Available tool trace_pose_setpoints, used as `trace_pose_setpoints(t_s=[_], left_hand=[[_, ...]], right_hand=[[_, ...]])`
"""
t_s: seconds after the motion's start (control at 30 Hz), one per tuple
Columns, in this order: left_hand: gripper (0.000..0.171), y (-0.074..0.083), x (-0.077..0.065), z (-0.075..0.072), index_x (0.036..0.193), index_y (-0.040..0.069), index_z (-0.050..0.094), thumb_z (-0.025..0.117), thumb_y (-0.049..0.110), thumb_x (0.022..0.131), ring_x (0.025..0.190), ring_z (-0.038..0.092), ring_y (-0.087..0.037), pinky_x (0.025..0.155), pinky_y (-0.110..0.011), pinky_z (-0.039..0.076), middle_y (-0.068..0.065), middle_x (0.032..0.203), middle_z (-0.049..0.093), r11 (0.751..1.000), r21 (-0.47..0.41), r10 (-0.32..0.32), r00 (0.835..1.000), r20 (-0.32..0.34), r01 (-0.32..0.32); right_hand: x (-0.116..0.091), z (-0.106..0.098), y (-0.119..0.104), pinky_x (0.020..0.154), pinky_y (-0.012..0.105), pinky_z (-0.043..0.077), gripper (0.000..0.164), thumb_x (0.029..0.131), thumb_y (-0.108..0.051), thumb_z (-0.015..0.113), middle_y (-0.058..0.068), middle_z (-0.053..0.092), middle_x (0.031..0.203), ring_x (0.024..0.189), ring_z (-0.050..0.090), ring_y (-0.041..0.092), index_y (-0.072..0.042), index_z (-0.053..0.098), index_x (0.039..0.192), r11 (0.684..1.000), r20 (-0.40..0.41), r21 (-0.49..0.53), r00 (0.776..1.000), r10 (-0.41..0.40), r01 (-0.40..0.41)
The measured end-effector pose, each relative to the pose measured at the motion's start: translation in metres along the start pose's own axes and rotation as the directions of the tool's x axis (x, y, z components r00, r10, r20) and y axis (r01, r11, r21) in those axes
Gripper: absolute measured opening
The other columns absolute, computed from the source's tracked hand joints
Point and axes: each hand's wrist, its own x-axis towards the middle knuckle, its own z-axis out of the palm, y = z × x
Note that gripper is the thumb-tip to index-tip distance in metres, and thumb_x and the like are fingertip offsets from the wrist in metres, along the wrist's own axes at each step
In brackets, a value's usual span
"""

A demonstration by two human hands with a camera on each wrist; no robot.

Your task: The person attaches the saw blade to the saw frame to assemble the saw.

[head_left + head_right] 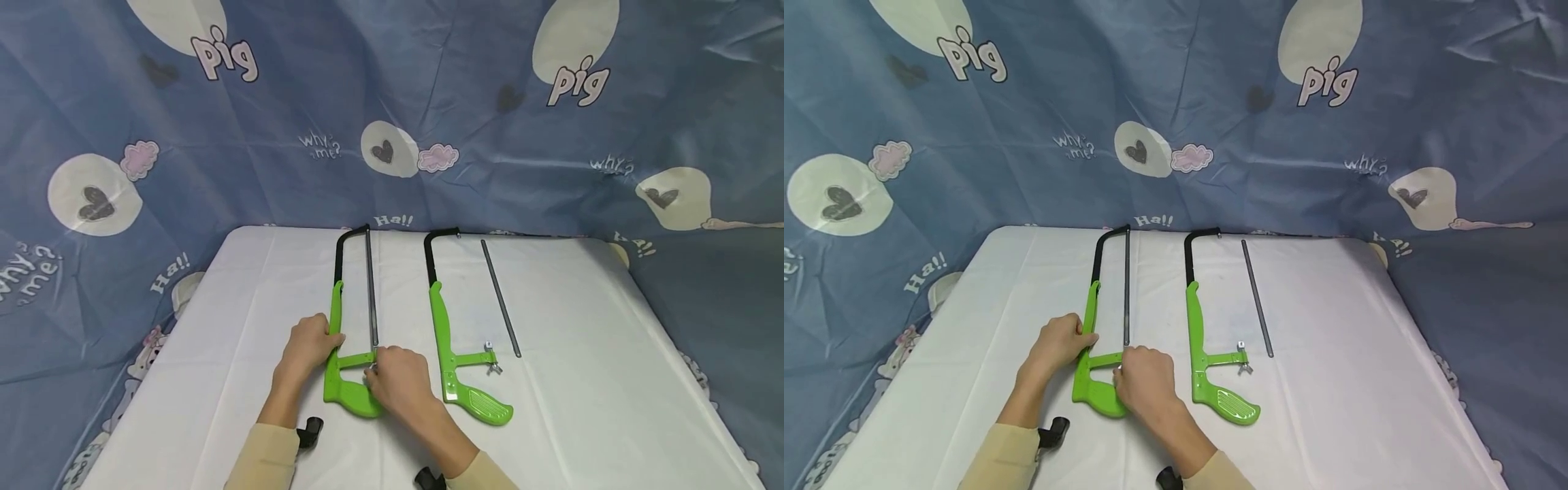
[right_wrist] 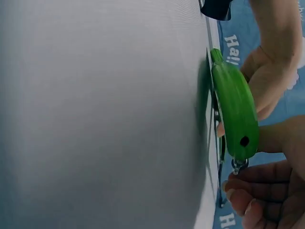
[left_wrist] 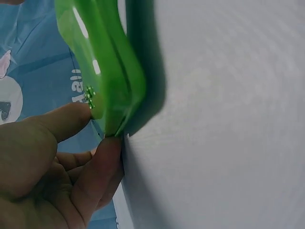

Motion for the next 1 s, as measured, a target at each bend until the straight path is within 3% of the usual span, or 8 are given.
trace_pose_setpoints(t_s=[0.17,0.23,0.3,0.43,0.53,0.63,0.87,1.0], left_hand=[[0.026,0.0,-0.001,0.0,0.077,0.003,0.055,0.072,0.02,0.088,0.053,0.051,-0.017,0.047,-0.027,0.041,-0.008,0.066,0.055,1.0,-0.002,-0.011,1.0,-0.003,0.011],[0.026,0.0,-0.001,0.001,0.077,0.003,0.055,0.072,0.02,0.088,0.053,0.051,-0.017,0.047,-0.027,0.041,-0.008,0.066,0.055,1.0,-0.004,-0.004,1.0,-0.006,0.004],[0.027,0.0,-0.002,0.001,0.076,0.004,0.054,0.072,0.02,0.088,0.053,0.051,-0.018,0.047,-0.027,0.041,-0.007,0.066,0.054,1.0,-0.005,0.001,1.0,-0.014,-0.001],[0.027,0.0,-0.002,0.001,0.075,0.004,0.053,0.071,0.019,0.088,0.052,0.05,-0.017,0.046,-0.027,0.04,-0.007,0.065,0.053,1.0,-0.012,0.002,1.0,-0.031,-0.002],[0.028,0.001,-0.001,0.002,0.073,0.004,0.053,0.071,0.019,0.088,0.05,0.049,-0.016,0.045,-0.026,0.04,-0.006,0.063,0.052,1.0,-0.023,0.002,1.0,-0.031,-0.003],[0.028,0.002,-0.001,0.003,0.072,0.004,0.053,0.071,0.019,0.089,0.05,0.049,-0.016,0.045,-0.026,0.04,-0.006,0.063,0.052,1.0,-0.026,0.006,0.999,-0.034,-0.007],[0.029,0.002,-0.001,0.001,0.073,0.003,0.053,0.072,0.02,0.088,0.051,0.05,-0.016,0.046,-0.026,0.039,-0.006,0.063,0.053,1.0,0.0,0.013,0.998,-0.054,-0.014],[0.028,0.0,-0.001,0.002,0.073,0.004,0.053,0.071,0.021,0.088,0.052,0.05,-0.017,0.046,-0.026,0.039,-0.006,0.065,0.053,1.0,0.004,0.007,0.999,-0.052,-0.007]], right_hand=[[-0.001,0.004,-0.001,0.036,0.025,0.026,0.043,0.081,-0.026,0.07,-0.007,0.039,0.045,0.04,0.033,0.008,-0.021,0.039,0.051,0.997,0.015,0.059,0.999,0.04,-0.041],[-0.001,0.006,0.0,0.035,0.023,0.024,0.042,0.078,-0.022,0.067,-0.009,0.033,0.044,0.039,0.028,0.006,-0.021,0.036,0.049,0.985,0.034,0.15,0.996,0.086,-0.091],[0.0,0.007,0.003,0.035,0.021,0.022,0.039,0.075,-0.017,0.065,-0.011,0.03,0.043,0.038,0.025,0.004,-0.021,0.036,0.048,0.945,0.074,0.287,0.987,0.143,-0.158],[0.001,0.008,0.011,0.037,0.02,0.026,0.028,0.073,-0.01,0.06,-0.011,0.041,0.041,0.036,0.032,0.001,-0.017,0.049,0.048,0.776,0.194,0.558,0.955,0.224,-0.295],[0.001,0.009,0.017,0.041,0.022,0.034,0.02,0.074,-0.009,0.06,-0.005,0.058,0.047,0.041,0.048,0.005,-0.011,0.063,0.055,0.653,0.274,0.665,0.931,0.24,-0.364],[0.002,0.01,0.023,0.045,0.025,0.045,0.017,0.076,-0.009,0.06,0.004,0.067,0.055,0.047,0.059,0.011,-0.005,0.07,0.064,0.551,0.344,0.724,0.91,0.232,-0.415],[0.005,0.016,0.032,0.059,0.029,0.058,0.022,0.082,-0.01,0.061,0.009,0.072,0.067,0.058,0.069,0.014,0.008,0.073,0.084,0.226,0.516,0.811,0.842,0.157,-0.539],[0.005,0.02,0.035,0.062,0.027,0.058,0.026,0.082,-0.012,0.06,0.004,0.072,0.069,0.061,0.069,0.012,0.009,0.072,0.092,0.113,0.581,0.799,0.806,0.114,-0.591]])
